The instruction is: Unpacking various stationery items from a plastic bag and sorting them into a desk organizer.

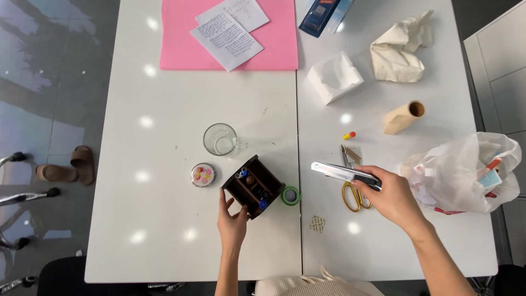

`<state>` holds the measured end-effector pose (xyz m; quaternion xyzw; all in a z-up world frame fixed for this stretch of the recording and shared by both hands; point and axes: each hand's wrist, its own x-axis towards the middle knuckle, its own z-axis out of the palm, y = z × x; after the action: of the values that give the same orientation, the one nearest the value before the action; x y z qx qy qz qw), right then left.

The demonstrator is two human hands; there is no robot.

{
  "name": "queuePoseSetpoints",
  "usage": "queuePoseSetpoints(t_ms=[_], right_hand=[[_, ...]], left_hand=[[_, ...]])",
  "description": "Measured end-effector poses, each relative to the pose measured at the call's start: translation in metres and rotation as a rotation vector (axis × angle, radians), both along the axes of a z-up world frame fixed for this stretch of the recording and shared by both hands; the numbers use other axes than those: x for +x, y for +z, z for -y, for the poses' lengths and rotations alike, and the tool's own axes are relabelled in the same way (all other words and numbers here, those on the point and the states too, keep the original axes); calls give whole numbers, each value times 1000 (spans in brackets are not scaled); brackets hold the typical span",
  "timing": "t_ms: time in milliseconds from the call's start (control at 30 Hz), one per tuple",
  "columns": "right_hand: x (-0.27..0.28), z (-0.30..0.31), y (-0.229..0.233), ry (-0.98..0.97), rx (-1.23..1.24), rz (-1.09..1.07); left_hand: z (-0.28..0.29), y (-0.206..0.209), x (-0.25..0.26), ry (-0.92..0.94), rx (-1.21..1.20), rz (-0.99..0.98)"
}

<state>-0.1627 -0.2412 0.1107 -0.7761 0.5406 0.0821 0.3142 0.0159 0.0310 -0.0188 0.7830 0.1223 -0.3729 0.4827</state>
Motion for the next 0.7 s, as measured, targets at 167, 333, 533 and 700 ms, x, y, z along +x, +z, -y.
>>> queuePoseSetpoints(t_ms=[167,333,533,700], right_hand=[[41,-17,-3,334,-243,297],[95,-44,15,416,-225,218],[131,-53,-19,678,-245,357],[173,-57,-38,834,-65,349]], left_hand=[[9,7,-2,110,-90,-83],[22,-6,-19,289,-169,-98],[31,-8,-30,227,-166,-11],[24,-19,-29,172,-130,21]])
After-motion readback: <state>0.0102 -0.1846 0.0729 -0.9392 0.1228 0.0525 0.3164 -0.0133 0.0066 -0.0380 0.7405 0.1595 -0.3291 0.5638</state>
